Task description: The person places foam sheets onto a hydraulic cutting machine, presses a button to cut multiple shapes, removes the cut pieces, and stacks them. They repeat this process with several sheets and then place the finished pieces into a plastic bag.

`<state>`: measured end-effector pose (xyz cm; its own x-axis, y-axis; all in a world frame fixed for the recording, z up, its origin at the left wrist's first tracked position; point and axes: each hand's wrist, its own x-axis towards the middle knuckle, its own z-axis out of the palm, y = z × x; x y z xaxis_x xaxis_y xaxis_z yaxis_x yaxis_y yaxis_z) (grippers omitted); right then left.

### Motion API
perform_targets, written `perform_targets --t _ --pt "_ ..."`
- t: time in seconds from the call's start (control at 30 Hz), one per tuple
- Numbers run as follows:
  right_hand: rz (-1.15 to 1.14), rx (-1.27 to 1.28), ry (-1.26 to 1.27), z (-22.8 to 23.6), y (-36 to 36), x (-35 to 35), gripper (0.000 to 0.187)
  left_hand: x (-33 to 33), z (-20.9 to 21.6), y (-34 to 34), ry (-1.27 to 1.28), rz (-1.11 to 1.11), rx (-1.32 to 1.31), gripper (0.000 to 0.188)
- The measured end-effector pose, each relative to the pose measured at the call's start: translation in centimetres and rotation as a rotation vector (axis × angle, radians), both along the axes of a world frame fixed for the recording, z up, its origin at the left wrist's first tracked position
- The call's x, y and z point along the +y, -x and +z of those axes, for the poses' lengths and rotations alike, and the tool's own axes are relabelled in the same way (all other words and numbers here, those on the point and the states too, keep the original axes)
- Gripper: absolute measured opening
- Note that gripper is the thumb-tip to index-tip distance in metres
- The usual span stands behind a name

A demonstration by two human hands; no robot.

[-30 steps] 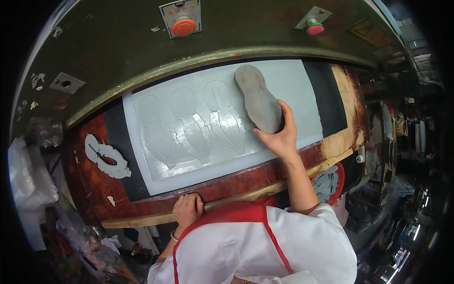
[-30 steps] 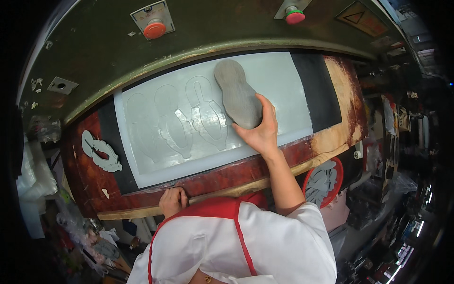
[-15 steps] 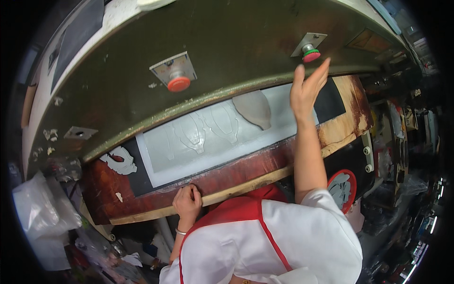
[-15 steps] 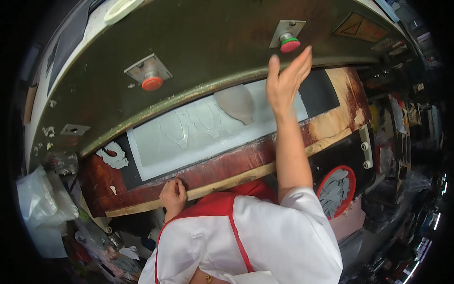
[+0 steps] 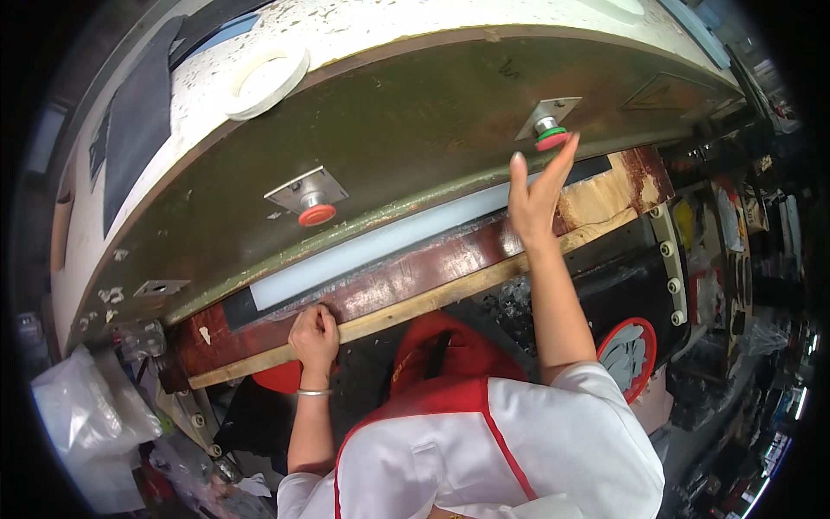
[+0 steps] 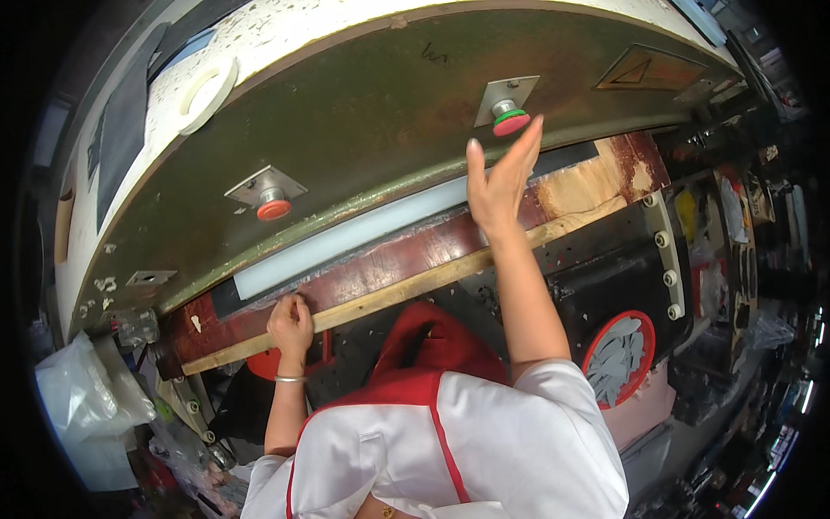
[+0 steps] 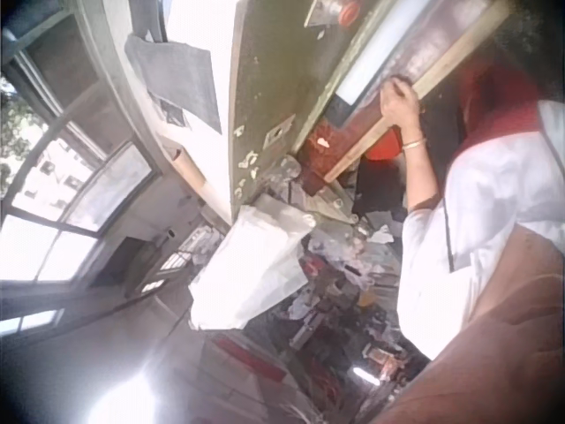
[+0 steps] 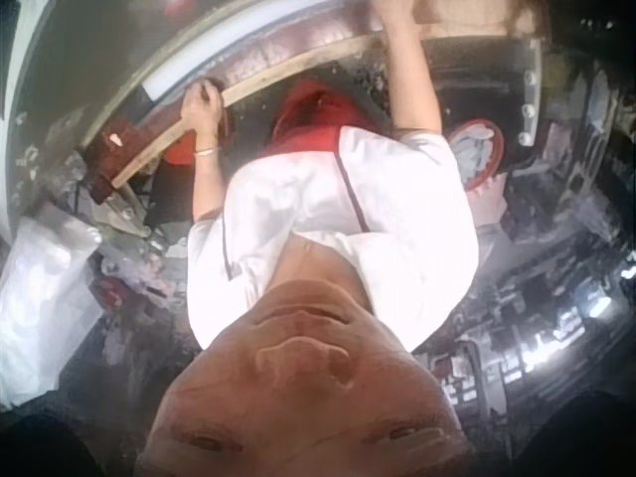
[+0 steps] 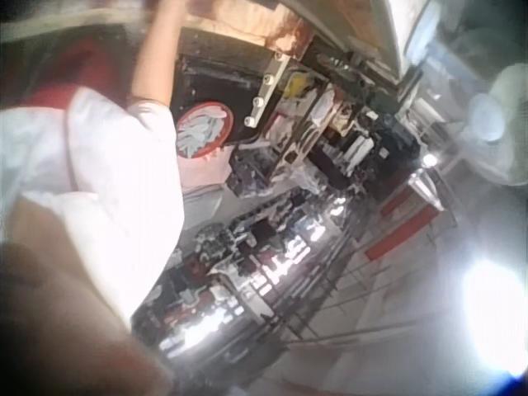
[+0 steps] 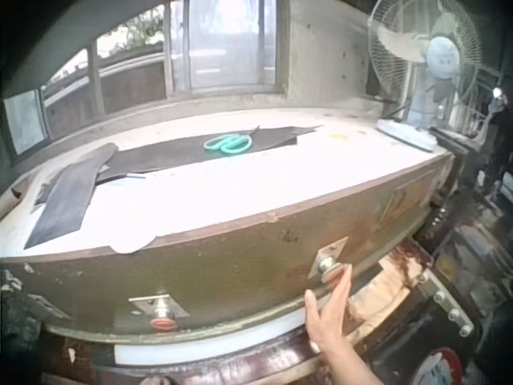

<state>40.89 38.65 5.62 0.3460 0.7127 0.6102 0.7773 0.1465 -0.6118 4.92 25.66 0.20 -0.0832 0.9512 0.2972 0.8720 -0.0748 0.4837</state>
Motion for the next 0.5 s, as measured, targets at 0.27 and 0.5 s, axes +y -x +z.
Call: perform_targets --t 0.27,0.5 --pt "0.399 0.066 0.312 -6.7 2.6 -12.4 0.015 -1.1 -2.1 0.0 0.001 0.058 -0.105 0.006" --pt "0.384 0.028 0.449 -4.0 1.6 -15.5 0.005 -6.7 -2.1 -1.7 -0.041 0.05 -0.041 0.01"
